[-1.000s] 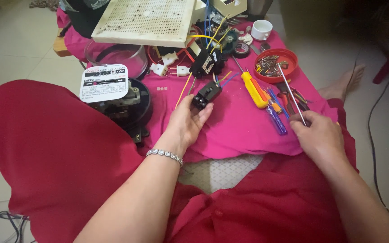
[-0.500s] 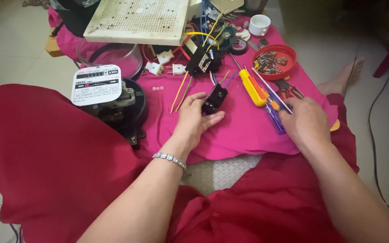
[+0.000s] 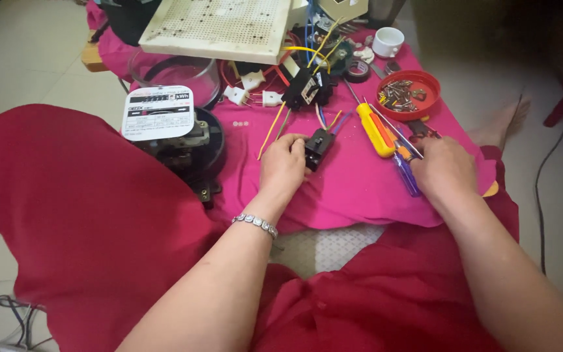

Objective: The person is performing electrical repair or assembly, involving wiring a component and probing a circuit board.

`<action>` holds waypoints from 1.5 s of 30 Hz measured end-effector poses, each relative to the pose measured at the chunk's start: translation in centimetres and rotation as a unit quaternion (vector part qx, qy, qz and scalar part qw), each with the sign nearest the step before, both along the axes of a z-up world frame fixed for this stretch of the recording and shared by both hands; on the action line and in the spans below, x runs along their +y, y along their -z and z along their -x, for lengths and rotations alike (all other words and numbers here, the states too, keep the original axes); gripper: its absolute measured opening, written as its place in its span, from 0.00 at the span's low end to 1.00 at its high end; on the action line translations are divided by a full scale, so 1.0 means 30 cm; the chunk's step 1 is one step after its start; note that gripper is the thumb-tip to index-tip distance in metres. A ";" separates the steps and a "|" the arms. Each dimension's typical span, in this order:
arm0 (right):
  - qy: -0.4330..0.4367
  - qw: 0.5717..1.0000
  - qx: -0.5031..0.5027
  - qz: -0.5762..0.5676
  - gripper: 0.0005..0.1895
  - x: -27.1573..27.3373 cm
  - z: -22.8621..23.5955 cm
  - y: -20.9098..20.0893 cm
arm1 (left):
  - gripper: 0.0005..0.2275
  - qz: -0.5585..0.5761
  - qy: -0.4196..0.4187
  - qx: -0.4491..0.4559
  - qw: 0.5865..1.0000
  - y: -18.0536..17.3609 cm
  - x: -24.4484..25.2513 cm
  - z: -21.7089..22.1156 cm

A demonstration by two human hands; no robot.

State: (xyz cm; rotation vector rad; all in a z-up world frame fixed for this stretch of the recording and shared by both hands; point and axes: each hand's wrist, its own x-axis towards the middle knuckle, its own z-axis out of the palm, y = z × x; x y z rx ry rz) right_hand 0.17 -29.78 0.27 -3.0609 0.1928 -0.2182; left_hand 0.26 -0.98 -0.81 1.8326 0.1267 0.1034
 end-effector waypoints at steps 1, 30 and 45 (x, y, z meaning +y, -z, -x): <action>-0.002 1.000 -0.001 0.001 0.20 0.006 0.003 -0.008 | 0.13 0.001 -0.002 -0.001 1.000 -0.005 0.003 0.011; 0.107 0.893 0.040 -0.436 0.10 0.201 0.158 -0.305 | 0.11 -0.103 -0.045 -0.173 0.979 -0.175 0.020 0.111; 0.009 0.761 0.106 -0.640 0.13 0.477 0.190 -0.202 | 0.22 0.303 0.016 0.031 0.952 -0.146 0.001 0.116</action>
